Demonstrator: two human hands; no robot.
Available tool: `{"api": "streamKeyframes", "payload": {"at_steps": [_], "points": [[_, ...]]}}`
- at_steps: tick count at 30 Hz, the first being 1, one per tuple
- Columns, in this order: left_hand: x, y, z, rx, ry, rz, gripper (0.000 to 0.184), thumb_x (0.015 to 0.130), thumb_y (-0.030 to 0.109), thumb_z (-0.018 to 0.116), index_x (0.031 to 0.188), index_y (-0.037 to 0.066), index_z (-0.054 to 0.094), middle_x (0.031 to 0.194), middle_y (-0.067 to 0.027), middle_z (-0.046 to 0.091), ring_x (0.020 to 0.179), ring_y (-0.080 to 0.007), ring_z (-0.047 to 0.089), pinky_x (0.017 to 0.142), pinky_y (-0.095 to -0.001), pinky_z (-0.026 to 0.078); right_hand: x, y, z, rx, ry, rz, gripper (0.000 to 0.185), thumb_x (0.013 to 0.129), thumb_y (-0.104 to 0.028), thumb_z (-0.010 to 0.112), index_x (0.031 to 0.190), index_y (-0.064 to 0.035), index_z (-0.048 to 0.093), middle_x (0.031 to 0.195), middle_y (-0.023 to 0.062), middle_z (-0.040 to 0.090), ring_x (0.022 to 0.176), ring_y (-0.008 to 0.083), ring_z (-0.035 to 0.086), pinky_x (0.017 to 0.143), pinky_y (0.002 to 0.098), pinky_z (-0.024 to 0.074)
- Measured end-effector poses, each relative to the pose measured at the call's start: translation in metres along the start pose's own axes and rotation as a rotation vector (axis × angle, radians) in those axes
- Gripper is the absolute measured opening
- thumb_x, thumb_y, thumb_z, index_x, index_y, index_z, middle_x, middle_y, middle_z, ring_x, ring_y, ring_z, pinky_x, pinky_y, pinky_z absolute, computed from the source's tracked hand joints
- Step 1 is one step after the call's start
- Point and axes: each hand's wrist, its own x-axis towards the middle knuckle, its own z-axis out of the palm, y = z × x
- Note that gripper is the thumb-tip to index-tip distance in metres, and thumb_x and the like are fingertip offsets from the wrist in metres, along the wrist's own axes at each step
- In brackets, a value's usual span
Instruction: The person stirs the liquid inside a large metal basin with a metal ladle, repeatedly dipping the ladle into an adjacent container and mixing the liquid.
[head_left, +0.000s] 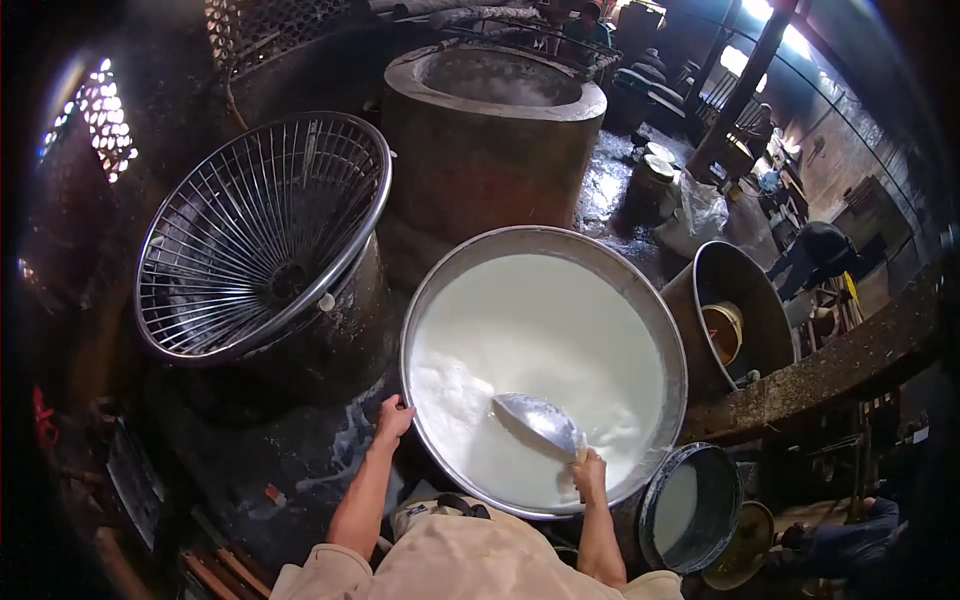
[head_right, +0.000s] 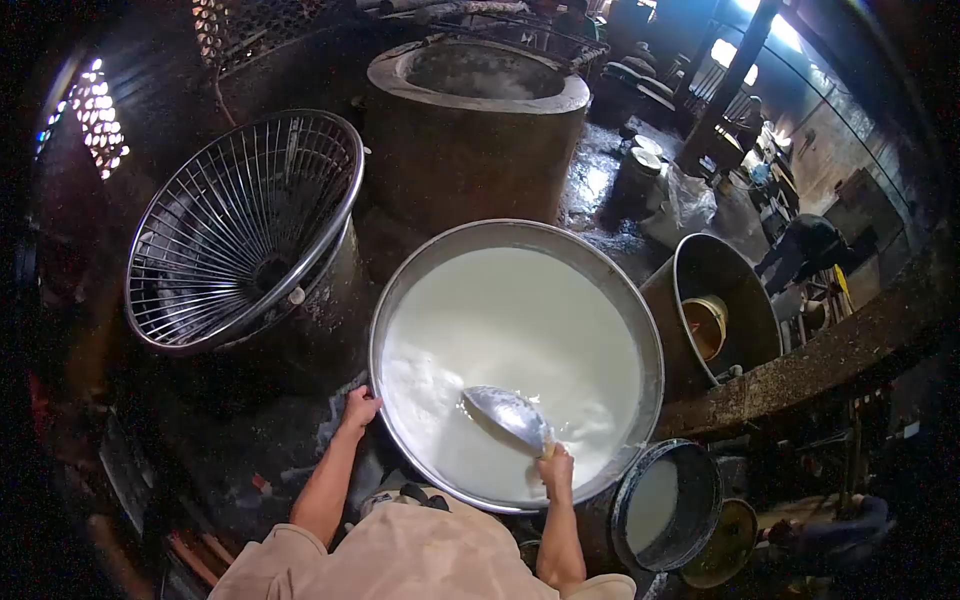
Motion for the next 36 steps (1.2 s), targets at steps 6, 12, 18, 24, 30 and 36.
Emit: {"api": "streamKeyframes", "payload": {"at_steps": [6, 12, 18, 24, 30, 36], "points": [[0.004, 0.003, -0.009, -0.037, -0.119, 0.006, 0.03, 0.072, -0.001, 0.065, 0.102, 0.003, 0.062, 0.076, -0.0033, 0.064, 0.064, -0.0108, 0.056, 0.056, -0.0263, 0.044, -0.043, -0.07, 0.016, 0.004, -0.205, 0.187, 0.033, 0.063, -0.016, 0.062, 0.09, 0.0032, 0.059, 0.077, 0.0247, 0.065, 0.075, 0.0389, 0.064, 0.071, 0.0447, 0.0536], [0.013, -0.005, -0.012, -0.015, -0.174, 0.081, 0.026, 0.07, 0.002, 0.069, 0.095, 0.004, 0.062, 0.074, -0.0036, 0.064, 0.066, -0.0125, 0.059, 0.059, -0.0285, 0.046, -0.07, -0.127, 0.009, 0.09, -0.245, 0.133, 0.027, 0.065, -0.006, 0.064, 0.089, 0.0025, 0.057, 0.062, 0.0126, 0.061, 0.047, 0.0201, 0.059, 0.044, 0.0343, 0.05], [0.014, -0.004, -0.009, 0.112, -0.116, 0.121, 0.025, 0.066, 0.005, 0.073, 0.087, 0.006, 0.061, 0.067, -0.0055, 0.061, 0.063, -0.0165, 0.058, 0.058, -0.0328, 0.045, -0.047, -0.204, -0.056, 0.074, -0.31, 0.078, 0.028, 0.063, -0.004, 0.068, 0.09, -0.001, 0.059, 0.063, 0.0105, 0.06, 0.052, 0.018, 0.058, 0.048, 0.0339, 0.0475], [0.039, -0.051, 0.005, -0.002, -0.128, 0.182, 0.031, 0.066, 0.011, 0.072, 0.092, 0.001, 0.058, 0.068, -0.012, 0.06, 0.068, -0.0264, 0.061, 0.063, -0.0387, 0.046, 0.045, -0.275, -0.059, -0.214, -0.037, -0.285, 0.028, 0.064, -0.01, 0.061, 0.091, -0.0021, 0.058, 0.082, 0.0239, 0.062, 0.08, 0.0443, 0.059, 0.072, 0.0495, 0.0482], [0.012, -0.003, -0.013, 0.184, -0.136, 0.136, 0.032, 0.071, 0.002, 0.07, 0.102, 0.003, 0.061, 0.077, -0.0078, 0.066, 0.072, -0.017, 0.062, 0.066, -0.0328, 0.048, 0.104, -0.273, 0.004, -0.382, -0.023, -0.231, 0.023, 0.07, -0.008, 0.053, 0.091, -0.0032, 0.061, 0.084, 0.0233, 0.064, 0.081, 0.0417, 0.061, 0.074, 0.0489, 0.0506], [0.01, -0.001, -0.013, 0.169, -0.119, 0.152, 0.027, 0.071, 0.006, 0.071, 0.096, 0.004, 0.061, 0.075, -0.0075, 0.065, 0.068, -0.0176, 0.061, 0.063, -0.0341, 0.047, 0.086, -0.219, 0.013, -0.513, -0.202, -0.151, 0.021, 0.072, -0.009, 0.054, 0.089, -0.0027, 0.063, 0.083, 0.0205, 0.066, 0.076, 0.0347, 0.065, 0.068, 0.0439, 0.0544]]}}
